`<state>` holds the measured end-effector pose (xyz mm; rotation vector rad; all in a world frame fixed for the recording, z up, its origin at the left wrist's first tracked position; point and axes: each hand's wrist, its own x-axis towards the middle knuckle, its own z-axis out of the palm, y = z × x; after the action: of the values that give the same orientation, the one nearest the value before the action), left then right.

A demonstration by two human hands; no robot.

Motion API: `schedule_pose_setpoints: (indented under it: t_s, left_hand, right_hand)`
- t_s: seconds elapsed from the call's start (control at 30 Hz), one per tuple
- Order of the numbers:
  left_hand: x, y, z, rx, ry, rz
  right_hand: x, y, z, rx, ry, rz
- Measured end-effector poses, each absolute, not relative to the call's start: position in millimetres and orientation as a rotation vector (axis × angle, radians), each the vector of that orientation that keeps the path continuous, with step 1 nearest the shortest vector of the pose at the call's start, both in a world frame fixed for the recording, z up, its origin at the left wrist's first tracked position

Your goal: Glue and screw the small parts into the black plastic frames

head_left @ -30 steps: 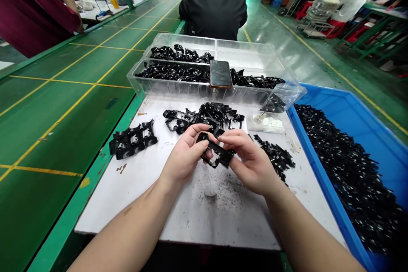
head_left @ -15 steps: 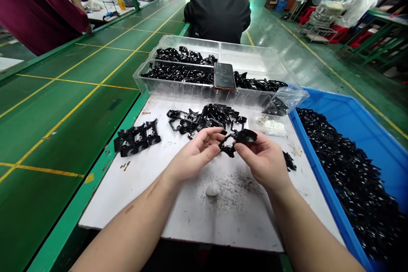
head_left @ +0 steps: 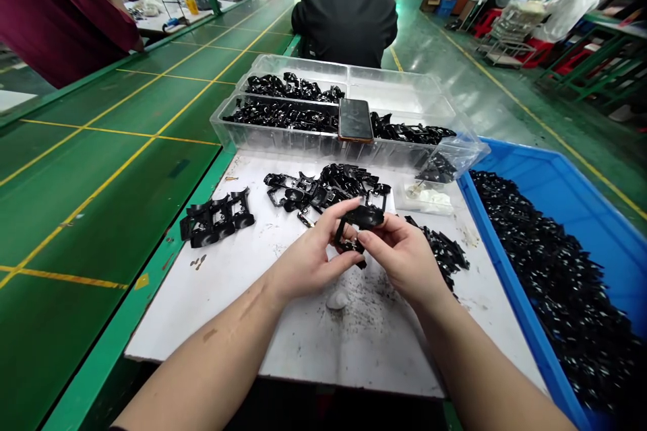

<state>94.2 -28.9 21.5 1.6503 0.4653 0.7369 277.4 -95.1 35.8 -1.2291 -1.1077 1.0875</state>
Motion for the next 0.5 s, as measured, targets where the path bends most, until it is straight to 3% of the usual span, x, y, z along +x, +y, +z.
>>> schedule_pose_setpoints:
  t_s: [0.2,0.37,0.5]
  left_hand:
    - [92.5,-22.5,21.1,1.583,0.592,0.915]
    - [90.9,-11.8,18.8,1.240,0.681,0.979]
    - [91.3,-7.8,16.4,1.199,0.684,0.949]
  right_hand:
    - [297.7,-103.2,36.6,-1.193,-1.308,0.611]
    - [295.4,-113.0,50.8,-1.216,-2.100,0.871]
    - [279.8,-112.3,46.4,-1.382,-2.330,0.859]
